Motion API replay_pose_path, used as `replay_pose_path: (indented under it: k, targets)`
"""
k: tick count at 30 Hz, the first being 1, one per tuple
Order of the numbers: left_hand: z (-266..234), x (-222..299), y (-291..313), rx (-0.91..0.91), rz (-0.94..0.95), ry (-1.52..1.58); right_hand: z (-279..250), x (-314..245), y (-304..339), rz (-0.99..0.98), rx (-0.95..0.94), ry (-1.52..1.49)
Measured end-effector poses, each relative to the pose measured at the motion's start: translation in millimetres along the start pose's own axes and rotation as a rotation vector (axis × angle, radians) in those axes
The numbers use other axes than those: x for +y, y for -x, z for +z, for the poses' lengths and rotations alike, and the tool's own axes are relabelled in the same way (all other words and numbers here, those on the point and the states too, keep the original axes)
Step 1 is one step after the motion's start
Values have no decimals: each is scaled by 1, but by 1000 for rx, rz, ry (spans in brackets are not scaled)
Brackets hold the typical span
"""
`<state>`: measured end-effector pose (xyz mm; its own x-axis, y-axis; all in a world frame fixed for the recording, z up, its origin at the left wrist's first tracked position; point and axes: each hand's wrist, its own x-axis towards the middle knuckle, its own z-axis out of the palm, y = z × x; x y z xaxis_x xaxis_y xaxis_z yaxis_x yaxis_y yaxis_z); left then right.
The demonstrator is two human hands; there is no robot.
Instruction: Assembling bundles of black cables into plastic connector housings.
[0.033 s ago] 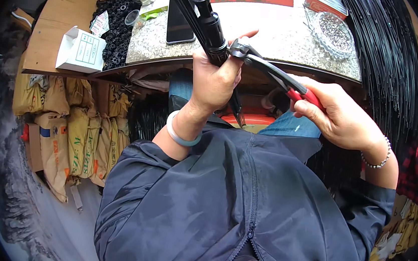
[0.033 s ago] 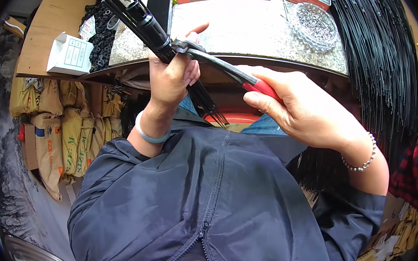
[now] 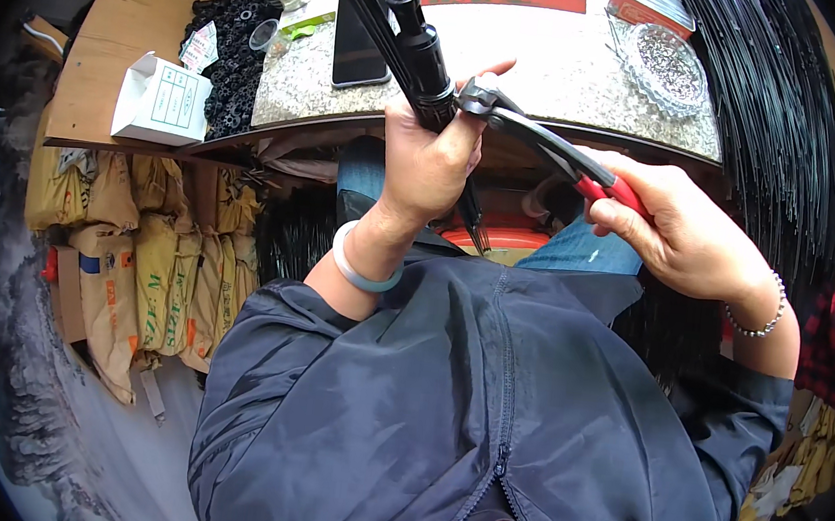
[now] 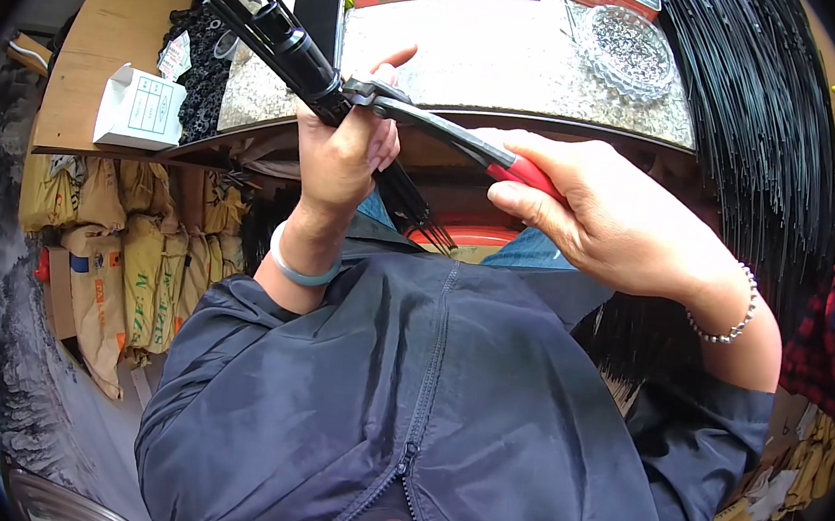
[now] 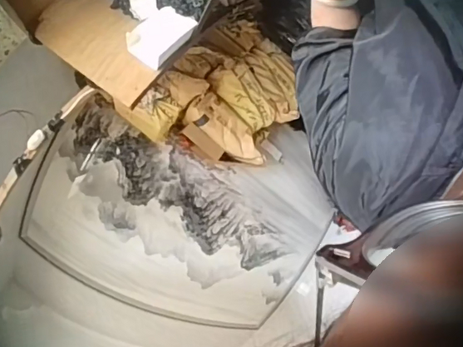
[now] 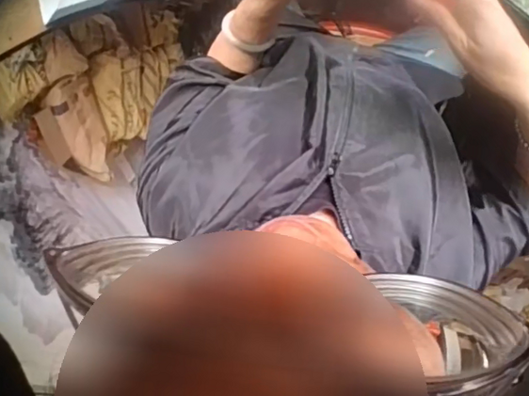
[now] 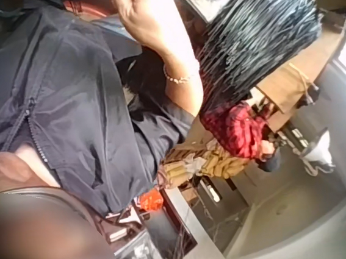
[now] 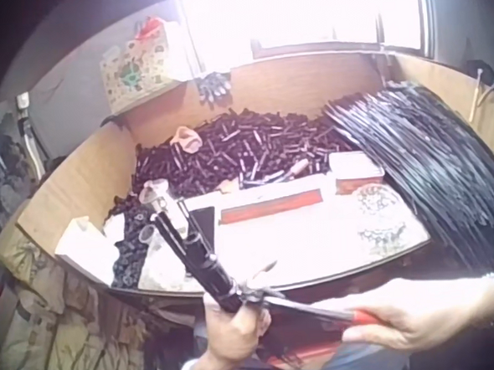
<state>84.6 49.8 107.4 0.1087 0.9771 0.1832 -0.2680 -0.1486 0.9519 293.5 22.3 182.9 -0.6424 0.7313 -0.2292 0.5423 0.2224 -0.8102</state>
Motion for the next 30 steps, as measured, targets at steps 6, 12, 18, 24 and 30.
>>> replay_pose_path:
  k: [6,12,18,24,30]
  targets:
    - [-1,-3,1,12,63,-130,-4,-14,3,135,-41,13]
    - [-2,3,-4,-25,18,-50,22,10,-3,175,-54,-360]
    - [-1,7,-1,-4,-18,65,18,2,-2,54,24,-242]
    - [-4,8,-5,-68,112,-163,6,-12,1,156,34,-88]
    - [-21,12,-16,-109,182,-202,12,3,-9,70,88,-112]
